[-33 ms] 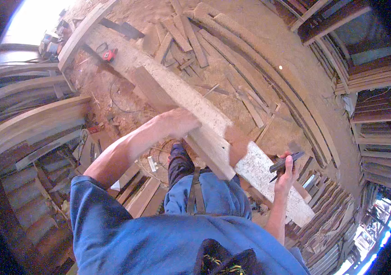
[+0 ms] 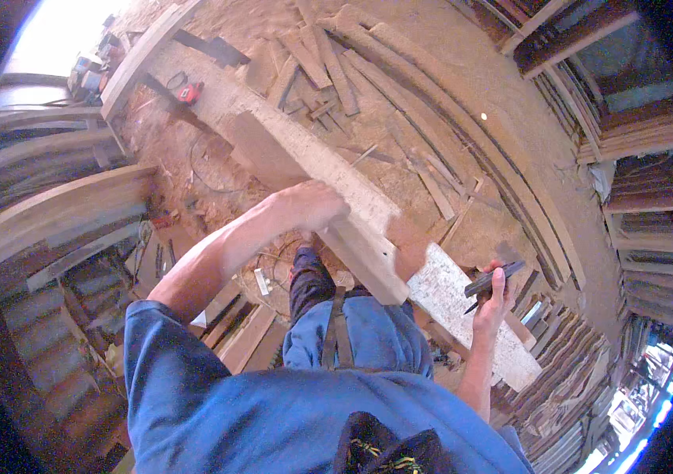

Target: The person uses a try square and pencil to mark straight lines on a long wooden plank. They repeatedly position the square, draw lines, and reposition the plank to continue marking along its length.

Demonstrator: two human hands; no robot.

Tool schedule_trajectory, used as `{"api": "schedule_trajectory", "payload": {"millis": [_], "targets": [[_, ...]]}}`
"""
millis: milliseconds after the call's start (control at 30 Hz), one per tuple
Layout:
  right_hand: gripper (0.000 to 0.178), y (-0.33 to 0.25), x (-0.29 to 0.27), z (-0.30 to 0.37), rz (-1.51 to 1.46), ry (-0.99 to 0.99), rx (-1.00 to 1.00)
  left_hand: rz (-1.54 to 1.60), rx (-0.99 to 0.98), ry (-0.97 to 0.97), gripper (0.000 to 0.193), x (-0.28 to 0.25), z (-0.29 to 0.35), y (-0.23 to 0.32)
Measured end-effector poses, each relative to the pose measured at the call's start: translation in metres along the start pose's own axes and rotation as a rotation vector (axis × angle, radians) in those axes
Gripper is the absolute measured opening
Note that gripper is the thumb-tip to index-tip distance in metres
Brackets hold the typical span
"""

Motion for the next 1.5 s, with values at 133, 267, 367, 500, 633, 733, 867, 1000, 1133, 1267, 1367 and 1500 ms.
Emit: {"api": "schedule_trajectory", "payload": {"millis": [133,267,367,500,633,733,867,1000,1133,1267,1367,1500], "targets": [[0.039,-0.006,0.004,0.005,-0.035,-0.071,-0.007,-0.144,0.083,0.402,0.081,0.002,-0.01,-0.004],[0.039,-0.011,0.01,0.002,-0.033,-0.069,-0.044,-0.19,-0.031,0.29,0.098,0.011,-0.023,-0.015],[0.039,-0.011,0.011,-0.001,-0.054,-0.072,-0.028,-0.175,-0.065,0.264,0.1,0.004,-0.024,-0.016],[0.039,-0.009,0.01,-0.005,-0.05,-0.076,-0.035,-0.089,-0.262,0.112,0.102,-0.015,-0.016,-0.032],[0.039,-0.008,0.014,-0.008,0.023,-0.125,-0.046,-0.171,-0.163,0.161,0.066,-0.035,0.0,-0.032],[0.04,-0.009,0.015,-0.008,-0.016,-0.154,-0.055,-0.002,-0.193,0.068,0.054,-0.045,0.009,-0.034],[0.041,-0.012,0.01,-0.004,-0.07,-0.14,-0.054,-0.161,-0.091,0.394,0.041,-0.044,0.049,-0.022],[0.038,-0.018,0.012,-0.004,-0.022,-0.13,-0.054,-0.243,-0.044,0.835,0.025,-0.017,0.075,-0.017],[0.037,-0.033,0.026,-0.005,0.084,-0.149,-0.098,-0.337,-0.091,0.87,0.02,0.028,0.062,-0.025],[0.037,-0.057,0.053,0.003,0.315,-0.38,-0.091,-0.276,-0.056,0.833,0.019,0.072,0.063,-0.032],[0.04,-0.066,0.088,0.009,0.462,-0.599,-0.067,-0.131,-0.075,0.959,0.026,0.073,0.075,-0.021],[0.051,-0.073,0.144,0.022,0.558,-0.921,-0.059,0.428,-0.002,0.869,0.079,0.055,0.069,0.052]]}}
Point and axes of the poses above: each hand's wrist, its own z-axis away from the middle knuckle, its own x-axis out of the palm, y = z × x, the point moved 4 cm from there along -z, towards the middle knuckle, and after that the axes turned 15 degrees about -y, right-handed, at the moved point
